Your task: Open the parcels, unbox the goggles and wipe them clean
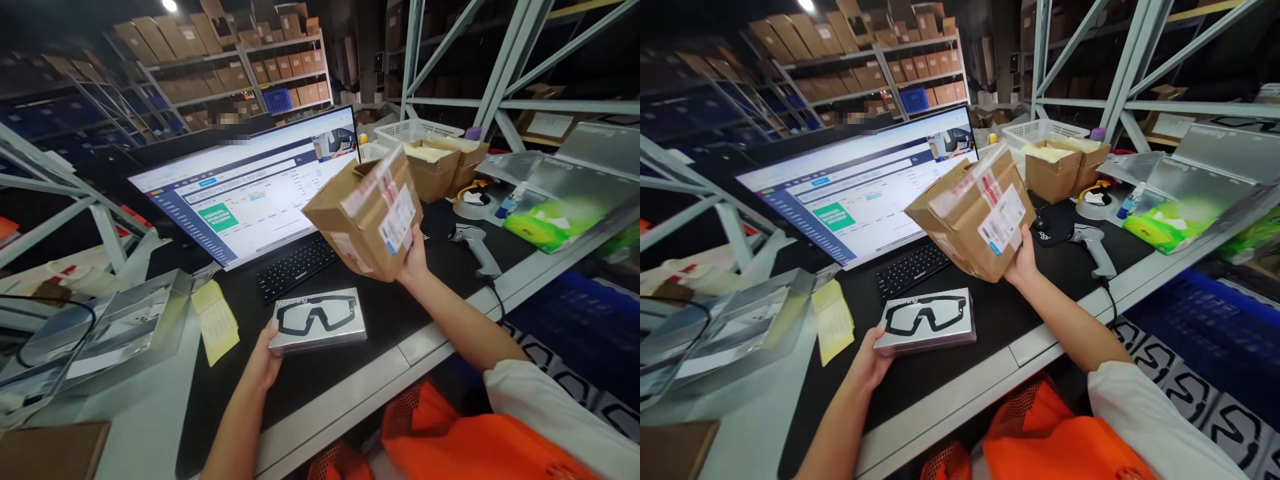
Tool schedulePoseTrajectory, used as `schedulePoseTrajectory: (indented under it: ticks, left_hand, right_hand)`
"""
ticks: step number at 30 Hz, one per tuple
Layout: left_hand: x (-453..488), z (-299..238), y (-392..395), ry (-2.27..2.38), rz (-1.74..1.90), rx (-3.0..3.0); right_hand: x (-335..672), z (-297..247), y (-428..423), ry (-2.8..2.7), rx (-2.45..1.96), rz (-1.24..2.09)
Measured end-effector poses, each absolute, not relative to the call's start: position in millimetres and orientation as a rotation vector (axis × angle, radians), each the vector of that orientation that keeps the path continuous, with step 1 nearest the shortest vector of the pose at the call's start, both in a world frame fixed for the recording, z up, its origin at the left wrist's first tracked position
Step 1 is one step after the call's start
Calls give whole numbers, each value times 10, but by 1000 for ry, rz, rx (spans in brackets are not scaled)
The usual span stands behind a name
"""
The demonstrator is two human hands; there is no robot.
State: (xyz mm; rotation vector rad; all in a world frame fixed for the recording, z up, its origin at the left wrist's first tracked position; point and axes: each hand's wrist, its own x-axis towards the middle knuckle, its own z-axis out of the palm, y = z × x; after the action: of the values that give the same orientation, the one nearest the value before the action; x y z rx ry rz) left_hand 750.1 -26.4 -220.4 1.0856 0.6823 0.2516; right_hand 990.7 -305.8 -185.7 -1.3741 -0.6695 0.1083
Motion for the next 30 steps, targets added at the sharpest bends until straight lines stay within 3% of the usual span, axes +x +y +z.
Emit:
schedulePoseTrajectory:
  ticks: [3, 7, 16, 23, 28, 30]
  left_hand:
    - [7470, -2266, -125, 568, 220, 1270]
    - [7461, -2318, 76, 506, 222, 1585]
    - [7508, -2358, 70, 497, 282, 1660]
    - [7532, -2368, 95, 494, 327, 1749]
    - [7437, -2015, -115, 450, 783, 2115]
    - [7365, -1838, -409, 237, 787, 2070]
  right_hand:
    - [9911, -1978, -2948, -286, -880, 261]
    - [9788, -2005, -2868, -109, -606, 275]
    - [9547, -1988, -2832, -189, -676, -47]
    - [9607, -1996, -2847, -174, -705, 8]
    - [9414, -2055, -2805, -238, -757, 158]
    - [9222, -2143, -2795, -321, -832, 256]
